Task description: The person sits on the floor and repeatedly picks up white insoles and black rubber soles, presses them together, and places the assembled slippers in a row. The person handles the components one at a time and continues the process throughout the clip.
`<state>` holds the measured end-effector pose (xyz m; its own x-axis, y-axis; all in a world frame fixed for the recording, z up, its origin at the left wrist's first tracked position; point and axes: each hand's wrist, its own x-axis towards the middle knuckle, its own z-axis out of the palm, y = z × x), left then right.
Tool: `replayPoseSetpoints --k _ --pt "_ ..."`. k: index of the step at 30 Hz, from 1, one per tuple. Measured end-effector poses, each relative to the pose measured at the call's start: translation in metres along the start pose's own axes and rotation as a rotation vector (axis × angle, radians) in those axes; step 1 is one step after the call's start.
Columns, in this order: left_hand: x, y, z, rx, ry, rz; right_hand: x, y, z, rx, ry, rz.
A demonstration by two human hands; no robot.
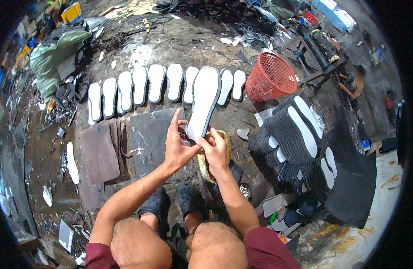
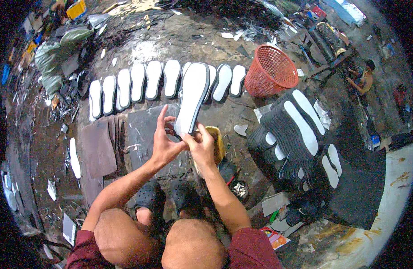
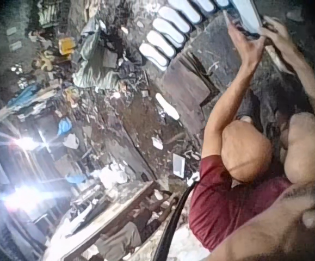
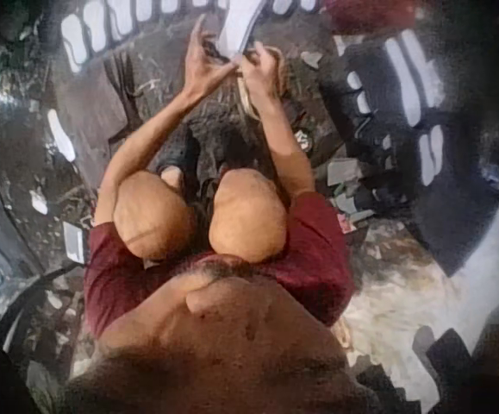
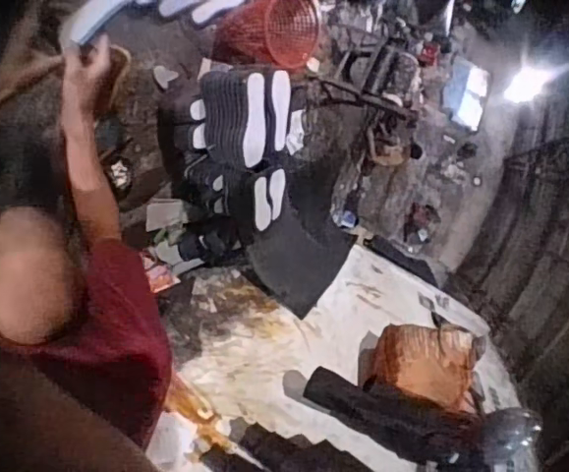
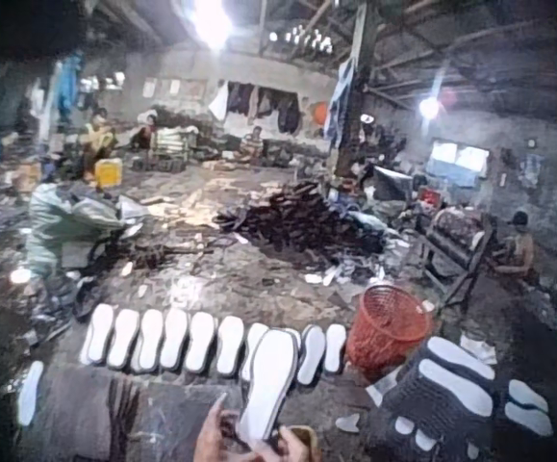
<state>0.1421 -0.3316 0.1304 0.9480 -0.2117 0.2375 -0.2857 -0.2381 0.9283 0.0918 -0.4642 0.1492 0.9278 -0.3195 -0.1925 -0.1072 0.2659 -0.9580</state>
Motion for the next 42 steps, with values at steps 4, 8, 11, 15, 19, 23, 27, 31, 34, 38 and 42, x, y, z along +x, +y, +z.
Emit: replayPoseSetpoints --k 4,8,11,15,19,23,27,31,34,38,42 --pt "0.036 0.001 0.004 0.098 -0.040 0.146 0.056 0.008 -0.006 0.021 0.167 0.077" --pt "0.030 -0.024 0.003 0.099 -0.196 0.136 0.163 0.024 -0.088 0.092 0.180 0.163" --pt "-0.017 -0.062 -0.005 0.039 -0.306 0.010 0.251 0.042 -0.174 0.091 0.279 0.262" --pt "-0.091 -0.108 -0.037 0.173 -0.415 -0.102 0.309 0.059 -0.221 0.049 0.475 0.267" --pt "-0.148 -0.123 -0.068 0.319 -0.476 -0.045 0.337 0.056 -0.238 0.014 0.637 0.213" --pt "-0.170 -0.122 -0.079 0.380 -0.452 0.007 0.337 0.064 -0.235 0.008 0.606 0.252" --pt "-0.168 -0.125 -0.057 0.410 -0.413 0.086 0.299 0.060 -0.256 -0.619 0.826 0.109" --pt "-0.178 -0.127 -0.066 0.536 -0.373 0.069 0.205 0.041 -0.154 -0.768 0.843 -0.342" --pt "-0.180 -0.128 -0.064 0.506 -0.327 0.073 0.082 -0.034 -0.100 -0.426 0.599 -0.589" --pt "-0.176 -0.123 -0.059 0.449 -0.289 0.076 -0.041 -0.106 -0.164 -0.444 0.909 -0.860" --pt "-0.127 -0.127 -0.052 0.300 -0.163 0.237 -0.124 -0.162 -0.303 -0.352 1.422 -0.854"
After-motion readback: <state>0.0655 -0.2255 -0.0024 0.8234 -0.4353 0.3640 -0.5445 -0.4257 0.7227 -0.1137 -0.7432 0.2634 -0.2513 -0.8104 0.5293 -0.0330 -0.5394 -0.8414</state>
